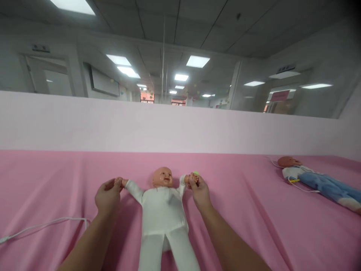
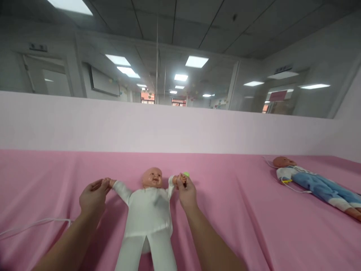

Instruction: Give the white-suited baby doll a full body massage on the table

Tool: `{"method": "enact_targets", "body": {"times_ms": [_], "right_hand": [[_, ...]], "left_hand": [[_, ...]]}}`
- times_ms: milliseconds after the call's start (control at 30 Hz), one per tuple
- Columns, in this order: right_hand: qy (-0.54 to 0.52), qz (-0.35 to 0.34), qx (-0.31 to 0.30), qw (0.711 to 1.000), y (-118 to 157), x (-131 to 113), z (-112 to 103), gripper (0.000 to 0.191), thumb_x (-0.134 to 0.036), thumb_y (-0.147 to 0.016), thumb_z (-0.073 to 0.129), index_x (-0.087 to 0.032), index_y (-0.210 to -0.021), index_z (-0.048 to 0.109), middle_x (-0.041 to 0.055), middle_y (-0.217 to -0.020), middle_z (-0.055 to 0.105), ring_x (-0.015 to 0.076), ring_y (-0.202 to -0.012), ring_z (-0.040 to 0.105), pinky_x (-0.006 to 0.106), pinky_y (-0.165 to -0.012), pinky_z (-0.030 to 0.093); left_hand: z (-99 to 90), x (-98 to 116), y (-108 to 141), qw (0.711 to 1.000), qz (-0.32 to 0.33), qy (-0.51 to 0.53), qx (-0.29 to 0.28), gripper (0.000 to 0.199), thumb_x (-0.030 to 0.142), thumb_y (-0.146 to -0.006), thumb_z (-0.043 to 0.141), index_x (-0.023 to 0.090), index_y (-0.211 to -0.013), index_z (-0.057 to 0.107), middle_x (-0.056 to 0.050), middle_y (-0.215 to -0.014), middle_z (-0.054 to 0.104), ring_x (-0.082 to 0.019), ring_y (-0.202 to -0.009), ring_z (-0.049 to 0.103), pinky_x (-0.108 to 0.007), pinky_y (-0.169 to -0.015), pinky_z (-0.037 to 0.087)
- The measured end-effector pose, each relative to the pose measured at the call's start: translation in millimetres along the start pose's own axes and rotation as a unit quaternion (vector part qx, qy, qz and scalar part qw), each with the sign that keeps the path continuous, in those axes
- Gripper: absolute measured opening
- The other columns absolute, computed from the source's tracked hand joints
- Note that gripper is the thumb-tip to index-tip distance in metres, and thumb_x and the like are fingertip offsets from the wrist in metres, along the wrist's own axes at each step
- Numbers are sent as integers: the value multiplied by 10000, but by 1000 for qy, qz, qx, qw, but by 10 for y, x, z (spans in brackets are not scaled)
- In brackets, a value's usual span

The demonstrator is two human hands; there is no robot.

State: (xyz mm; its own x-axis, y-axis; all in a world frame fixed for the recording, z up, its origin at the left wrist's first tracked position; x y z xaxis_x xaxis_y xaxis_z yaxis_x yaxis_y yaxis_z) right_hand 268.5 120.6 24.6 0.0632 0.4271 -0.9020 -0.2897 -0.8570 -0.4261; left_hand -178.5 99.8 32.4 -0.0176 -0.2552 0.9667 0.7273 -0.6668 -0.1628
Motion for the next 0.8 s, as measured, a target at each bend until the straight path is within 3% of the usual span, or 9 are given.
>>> {"method": "enact_targets", "body": {"times_ms": [100, 200, 333, 433, 500, 600, 700, 800], "right_hand": [[-61, 26, 23, 998, 45, 25, -72, 652, -674, -822, 732, -184, -1245, 658, 111, -1173, 717, 213, -873, 696, 413, -846, 619], [-36, 52, 3, 998, 118, 29, -79, 644, -680, -815, 738, -182, -1220, 681, 104, -1130, 723, 206, -835, 676, 407, -810, 611], [-32, 77, -11, 996, 180, 6, -144, 606, -723, -824, 687, -179, -1091, 712, 43, -859, 697, 156, -659, 572, 314, -619, 527], [-37, 125, -27, 991, 186, 55, -182, 587, -725, -786, 711, -174, -988, 702, -31, -624, 546, 116, -513, 439, 261, -481, 369], [-44, 154, -43, 986, 184, 106, -178, 576, -712, -755, 744, -175, -956, 684, -55, -587, 484, 103, -483, 397, 249, -461, 312], [-66, 177, -46, 981, 177, 183, -166, 550, -692, -740, 777, -182, -902, 651, -58, -605, 477, 99, -507, 402, 248, -483, 330], [-97, 195, -28, 976, 168, 268, -176, 532, -665, -719, 818, -188, -859, 628, -36, -654, 534, 112, -576, 456, 260, -542, 406], [-121, 223, -7, 967, 159, 379, -223, 511, -632, -709, 830, -190, -895, 653, -12, -698, 594, 124, -601, 487, 275, -571, 433]], "left_hand": [[-45, 8, 9, 999, -1, 16, 29, 427, 312, -789, 812, 147, -1169, 704, -121, -1134, 747, -247, -955, 762, -434, -935, 640], [24, -38, 87, 1000, -24, -14, 4, 414, 289, -827, 788, 149, -1206, 698, -122, -1142, 739, -242, -956, 756, -442, -948, 630], [175, -175, 185, 993, -94, 65, -40, 301, 257, -901, 727, 121, -1165, 678, -134, -1120, 729, -220, -952, 750, -402, -944, 627], [250, -242, 170, 981, -135, 119, -70, 209, 235, -920, 692, 132, -1098, 657, -119, -1053, 725, -196, -912, 740, -337, -864, 636], [228, -257, 128, 982, -142, 99, -74, 184, 273, -918, 679, 146, -1048, 654, -89, -970, 711, -178, -825, 718, -297, -751, 620], [146, -219, 79, 991, -117, 1, -72, 246, 398, -895, 675, 158, -949, 677, -54, -876, 684, -173, -734, 659, -272, -615, 540], [146, -154, 86, 989, -74, -83, -94, 304, 470, -881, 663, 169, -895, 706, -56, -860, 696, -203, -759, 645, -288, -590, 491], [152, -195, 73, 990, -79, -73, -87, 295, 458, -873, 680, 165, -884, 713, -54, -839, 697, -204, -728, 642, -303, -605, 500]]}}
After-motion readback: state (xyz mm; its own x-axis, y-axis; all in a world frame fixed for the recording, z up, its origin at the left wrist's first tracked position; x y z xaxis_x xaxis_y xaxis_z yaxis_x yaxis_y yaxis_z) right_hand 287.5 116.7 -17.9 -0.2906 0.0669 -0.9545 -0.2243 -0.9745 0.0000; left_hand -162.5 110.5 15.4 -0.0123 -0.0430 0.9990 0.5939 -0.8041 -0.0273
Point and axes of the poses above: each hand's wrist, its own y-axis away from the middle knuckle, its own z-axis out of the palm, x = y × z, the point moved 9 cm from there along -y, towards the middle knuckle
